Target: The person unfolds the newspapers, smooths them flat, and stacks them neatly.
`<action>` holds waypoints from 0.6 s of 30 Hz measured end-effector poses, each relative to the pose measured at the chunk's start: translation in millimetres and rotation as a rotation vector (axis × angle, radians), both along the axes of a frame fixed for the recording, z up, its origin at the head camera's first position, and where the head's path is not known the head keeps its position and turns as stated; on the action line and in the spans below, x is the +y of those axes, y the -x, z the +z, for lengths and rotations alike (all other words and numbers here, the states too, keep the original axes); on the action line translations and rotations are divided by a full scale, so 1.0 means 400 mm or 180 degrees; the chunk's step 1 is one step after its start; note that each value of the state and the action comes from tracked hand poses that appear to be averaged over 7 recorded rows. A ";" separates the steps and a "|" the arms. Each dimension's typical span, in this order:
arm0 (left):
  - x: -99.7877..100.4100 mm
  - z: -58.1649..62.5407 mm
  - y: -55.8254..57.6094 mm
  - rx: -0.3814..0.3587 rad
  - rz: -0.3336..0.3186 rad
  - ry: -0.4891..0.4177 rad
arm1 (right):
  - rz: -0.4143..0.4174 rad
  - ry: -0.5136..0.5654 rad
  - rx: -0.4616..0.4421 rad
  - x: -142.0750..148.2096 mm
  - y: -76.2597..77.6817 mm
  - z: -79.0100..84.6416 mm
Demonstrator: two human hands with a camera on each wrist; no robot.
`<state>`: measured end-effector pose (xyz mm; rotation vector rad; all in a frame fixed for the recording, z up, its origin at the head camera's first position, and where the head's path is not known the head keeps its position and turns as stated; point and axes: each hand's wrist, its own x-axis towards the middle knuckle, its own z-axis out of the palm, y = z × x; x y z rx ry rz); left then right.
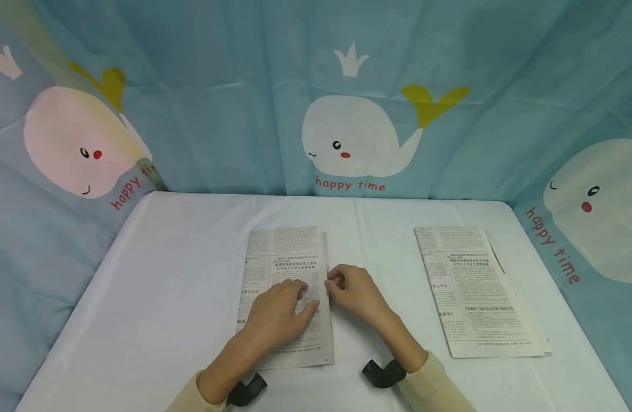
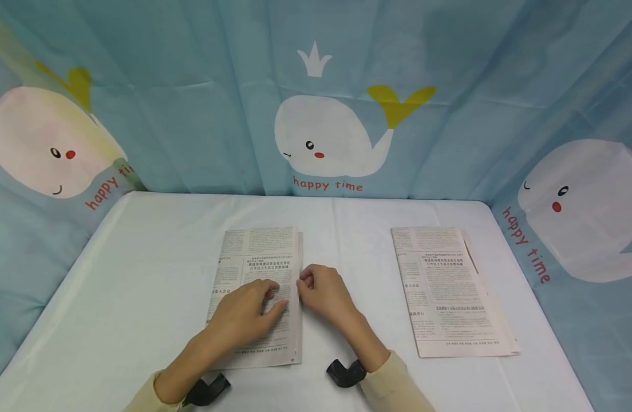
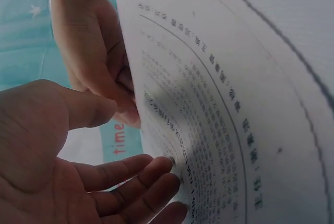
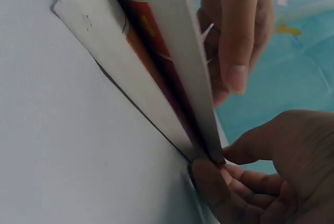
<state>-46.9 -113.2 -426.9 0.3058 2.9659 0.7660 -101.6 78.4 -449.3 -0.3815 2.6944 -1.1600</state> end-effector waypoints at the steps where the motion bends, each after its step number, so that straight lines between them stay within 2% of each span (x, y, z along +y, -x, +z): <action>1: 0.000 -0.001 0.000 -0.0002 -0.0005 -0.0003 | 0.0006 0.0042 -0.0012 0.000 0.000 0.000; 8: 0.005 -0.006 0.005 0.0033 -0.0001 -0.0079 | 0.0008 0.0413 -0.0112 -0.002 0.001 -0.001; 18: 0.015 -0.020 0.008 0.0026 0.0047 -0.0153 | 0.0011 0.0841 -0.0440 -0.005 0.000 -0.006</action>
